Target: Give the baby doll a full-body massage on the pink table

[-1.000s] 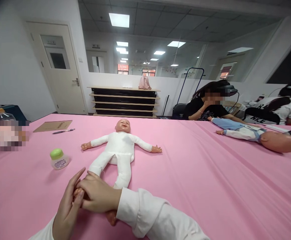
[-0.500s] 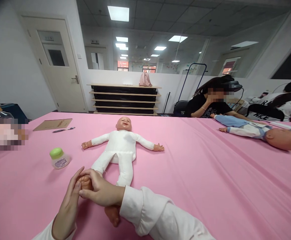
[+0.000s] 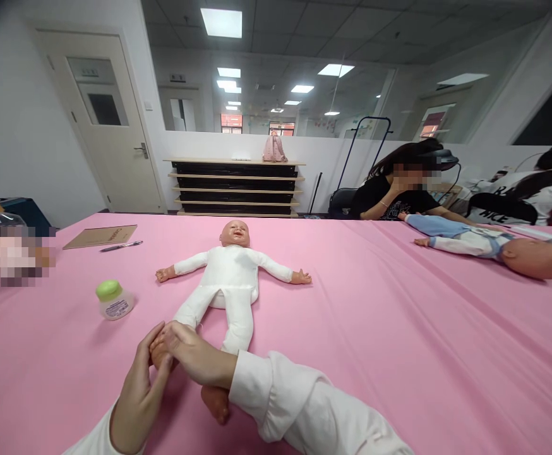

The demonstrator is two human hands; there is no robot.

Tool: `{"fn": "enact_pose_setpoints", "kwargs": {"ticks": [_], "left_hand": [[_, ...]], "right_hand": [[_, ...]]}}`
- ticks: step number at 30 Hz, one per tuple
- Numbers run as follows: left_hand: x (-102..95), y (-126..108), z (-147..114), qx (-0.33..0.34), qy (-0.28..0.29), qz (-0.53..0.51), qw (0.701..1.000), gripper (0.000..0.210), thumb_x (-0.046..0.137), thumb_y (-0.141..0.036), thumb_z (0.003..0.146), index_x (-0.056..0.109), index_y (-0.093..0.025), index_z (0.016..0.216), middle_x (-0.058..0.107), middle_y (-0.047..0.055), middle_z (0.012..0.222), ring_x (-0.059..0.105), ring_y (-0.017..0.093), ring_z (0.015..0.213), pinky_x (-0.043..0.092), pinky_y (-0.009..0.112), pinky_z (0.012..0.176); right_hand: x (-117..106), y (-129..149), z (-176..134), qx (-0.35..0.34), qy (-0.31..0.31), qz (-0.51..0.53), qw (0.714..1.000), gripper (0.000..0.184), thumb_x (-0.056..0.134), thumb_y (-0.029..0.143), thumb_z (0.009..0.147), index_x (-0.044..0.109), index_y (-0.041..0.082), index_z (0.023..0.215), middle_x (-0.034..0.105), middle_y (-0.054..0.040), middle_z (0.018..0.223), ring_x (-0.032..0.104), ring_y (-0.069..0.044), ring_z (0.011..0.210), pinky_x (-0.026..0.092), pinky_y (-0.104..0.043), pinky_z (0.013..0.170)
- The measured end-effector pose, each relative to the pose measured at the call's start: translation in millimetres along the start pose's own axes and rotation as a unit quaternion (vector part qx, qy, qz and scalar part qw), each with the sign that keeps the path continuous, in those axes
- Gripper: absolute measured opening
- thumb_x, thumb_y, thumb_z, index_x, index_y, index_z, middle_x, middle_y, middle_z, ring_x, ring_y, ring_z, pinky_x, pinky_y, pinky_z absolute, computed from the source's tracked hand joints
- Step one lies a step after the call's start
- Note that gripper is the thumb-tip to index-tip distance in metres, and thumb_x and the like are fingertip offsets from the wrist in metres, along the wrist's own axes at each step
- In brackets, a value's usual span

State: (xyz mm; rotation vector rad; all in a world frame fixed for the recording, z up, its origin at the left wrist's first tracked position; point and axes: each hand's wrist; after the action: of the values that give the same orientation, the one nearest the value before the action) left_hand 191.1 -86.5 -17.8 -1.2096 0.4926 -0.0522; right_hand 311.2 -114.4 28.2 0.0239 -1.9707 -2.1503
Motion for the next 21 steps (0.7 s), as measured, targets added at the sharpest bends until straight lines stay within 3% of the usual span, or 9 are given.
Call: {"fn": "enact_pose_setpoints", "kwargs": {"ticks": [3,7,13,18,20,21], "left_hand": [[-2.9,0,5,-0.029,-0.008,-0.054,0.998,0.060,0.037,-0.058,0.077,0.037,-0.022,0.125,0.041,0.005,0.128,0.043,0.015,0.118,0.045,0.026,0.096],[-5.4,2,9,-0.071,0.003,-0.129,0.989,0.063,0.041,-0.061,0.074,0.037,-0.024,0.126,0.039,0.003,0.130,0.042,0.013,0.119,0.044,0.023,0.097],[-2.5,11,8,-0.142,0.049,-0.225,0.963,0.068,0.028,-0.065,0.077,0.040,-0.020,0.125,0.039,0.006,0.130,0.044,0.016,0.118,0.043,0.028,0.100],[1.2,8,4,-0.085,0.079,-0.120,0.986,0.068,0.040,-0.063,0.074,0.038,-0.020,0.126,0.033,0.006,0.134,0.033,0.017,0.127,0.034,0.031,0.108],[1.5,7,3,-0.037,0.099,-0.050,0.993,0.066,0.044,-0.056,0.075,0.033,-0.020,0.130,0.031,0.007,0.135,0.032,0.017,0.127,0.034,0.033,0.108],[1.6,8,3,-0.012,0.104,-0.014,0.994,0.067,0.045,-0.054,0.075,0.030,-0.020,0.131,0.030,0.007,0.135,0.033,0.017,0.127,0.036,0.034,0.107]], "right_hand": [[-1,3,-1,0.042,0.053,0.025,0.997,0.058,0.060,0.057,0.064,0.039,0.015,0.099,0.043,-0.0002,0.083,0.044,-0.003,0.070,0.038,-0.018,0.067],[-3,2,1,0.064,0.050,-0.003,0.997,0.057,0.061,0.050,0.067,0.039,0.015,0.106,0.044,0.0017,0.079,0.044,-0.001,0.065,0.037,-0.016,0.064],[-4,-6,6,-0.032,-0.006,-0.140,0.990,0.036,0.055,0.046,0.074,0.053,0.011,0.083,0.053,-0.0032,0.086,0.047,-0.005,0.077,0.039,-0.018,0.074],[-4,-13,10,0.035,-0.083,-0.084,0.992,0.051,0.033,0.060,0.080,0.045,0.011,0.068,0.043,0.0000,0.057,0.038,-0.003,0.051,0.034,-0.018,0.052],[-4,-12,6,0.046,-0.089,-0.120,0.988,0.056,0.019,0.059,0.084,0.044,0.012,0.070,0.046,-0.0027,0.061,0.043,-0.006,0.055,0.039,-0.021,0.056],[-4,-9,2,0.028,-0.093,-0.174,0.980,0.056,0.016,0.057,0.085,0.047,0.012,0.075,0.050,-0.0056,0.071,0.048,-0.008,0.066,0.044,-0.024,0.066]]}}
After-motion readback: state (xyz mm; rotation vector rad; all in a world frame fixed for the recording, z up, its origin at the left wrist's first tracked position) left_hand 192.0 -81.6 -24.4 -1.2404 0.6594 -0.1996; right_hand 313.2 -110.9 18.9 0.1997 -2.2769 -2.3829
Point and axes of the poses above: each hand's wrist, its own z-axis towards the middle knuckle, its own x-axis out of the palm, y = z × x
